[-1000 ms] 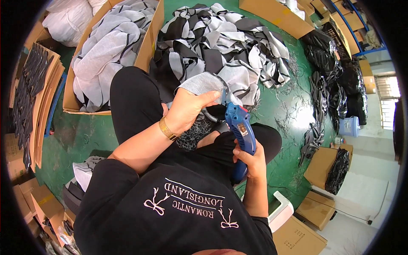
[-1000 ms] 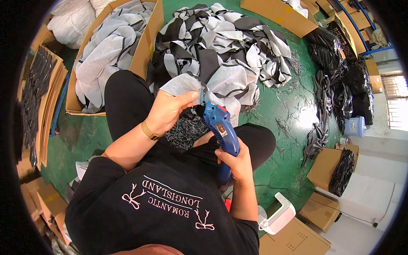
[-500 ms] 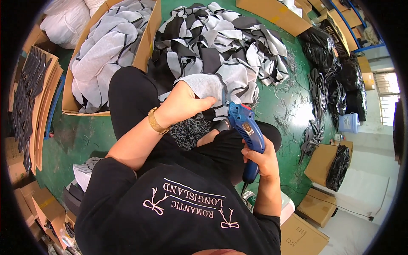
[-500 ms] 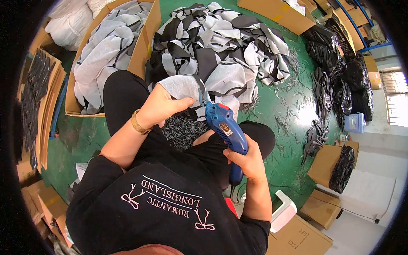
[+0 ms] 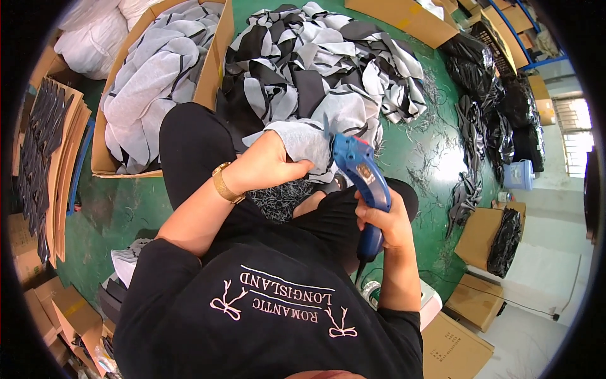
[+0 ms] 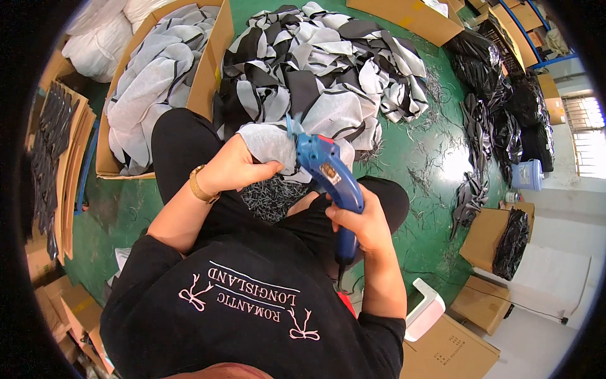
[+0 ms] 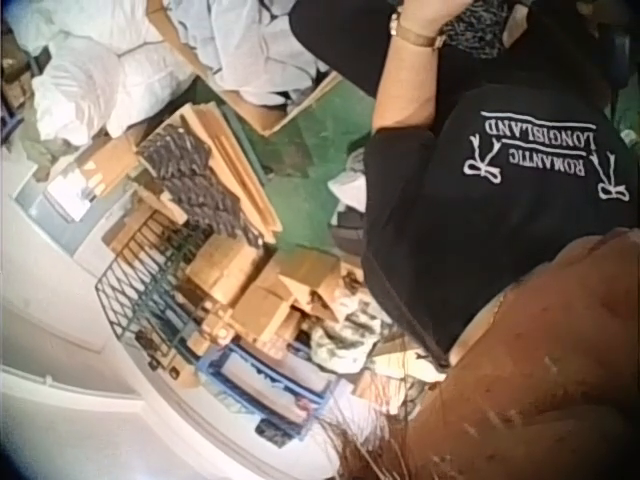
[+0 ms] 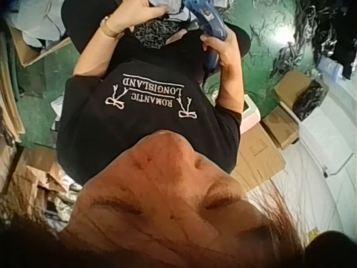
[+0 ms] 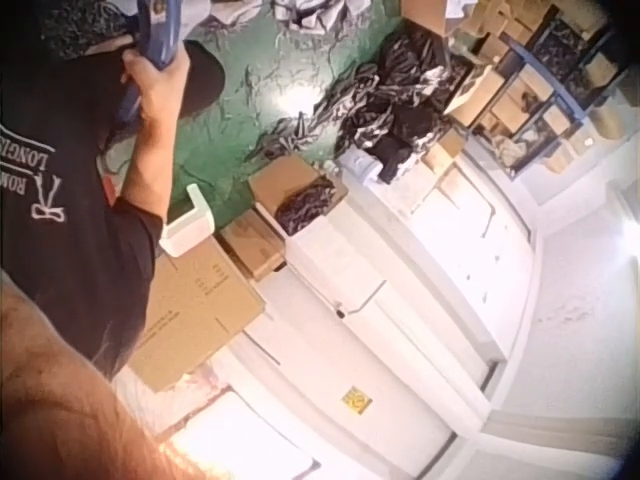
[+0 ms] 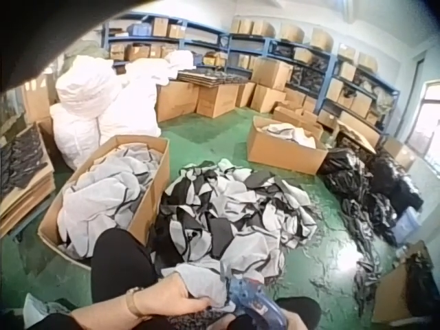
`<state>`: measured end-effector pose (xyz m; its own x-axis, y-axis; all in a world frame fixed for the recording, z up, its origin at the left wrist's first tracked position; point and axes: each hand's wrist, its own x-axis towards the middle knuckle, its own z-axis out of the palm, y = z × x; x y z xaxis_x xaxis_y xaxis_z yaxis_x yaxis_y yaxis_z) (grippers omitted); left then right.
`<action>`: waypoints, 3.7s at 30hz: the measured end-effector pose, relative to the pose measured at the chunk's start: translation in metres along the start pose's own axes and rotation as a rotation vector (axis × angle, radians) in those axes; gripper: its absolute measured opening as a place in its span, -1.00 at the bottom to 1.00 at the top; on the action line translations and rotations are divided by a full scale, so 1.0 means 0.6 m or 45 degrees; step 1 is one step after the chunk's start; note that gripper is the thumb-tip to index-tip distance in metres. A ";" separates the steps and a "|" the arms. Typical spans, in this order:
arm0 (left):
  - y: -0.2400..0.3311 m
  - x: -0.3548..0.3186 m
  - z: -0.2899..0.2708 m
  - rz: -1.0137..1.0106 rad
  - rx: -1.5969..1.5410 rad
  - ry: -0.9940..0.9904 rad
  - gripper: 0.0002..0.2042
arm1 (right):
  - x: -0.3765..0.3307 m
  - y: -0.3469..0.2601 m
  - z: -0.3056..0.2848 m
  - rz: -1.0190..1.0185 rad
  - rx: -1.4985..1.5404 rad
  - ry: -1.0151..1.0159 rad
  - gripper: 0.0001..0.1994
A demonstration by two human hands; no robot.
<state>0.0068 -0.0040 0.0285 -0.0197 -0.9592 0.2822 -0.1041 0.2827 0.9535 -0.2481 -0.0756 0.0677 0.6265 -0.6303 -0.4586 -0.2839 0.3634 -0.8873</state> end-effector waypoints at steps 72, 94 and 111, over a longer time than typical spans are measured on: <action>-0.031 -0.007 0.047 -0.465 -1.364 0.182 -0.68 | 0.040 0.085 0.006 0.142 0.921 -0.324 -0.68; -0.061 -0.006 0.075 -0.570 -1.140 0.430 -0.78 | 0.087 0.017 0.039 -0.293 0.004 0.214 -0.63; -0.062 -0.011 0.037 -0.587 -1.195 0.598 -0.82 | 0.043 0.033 0.015 -0.117 0.023 0.219 -0.67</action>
<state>-0.0113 -0.0083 -0.0111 0.2215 -0.9307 -0.2911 0.7818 -0.0089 0.6234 -0.2310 -0.0786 0.0387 0.5156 -0.7688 -0.3783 -0.2170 0.3099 -0.9257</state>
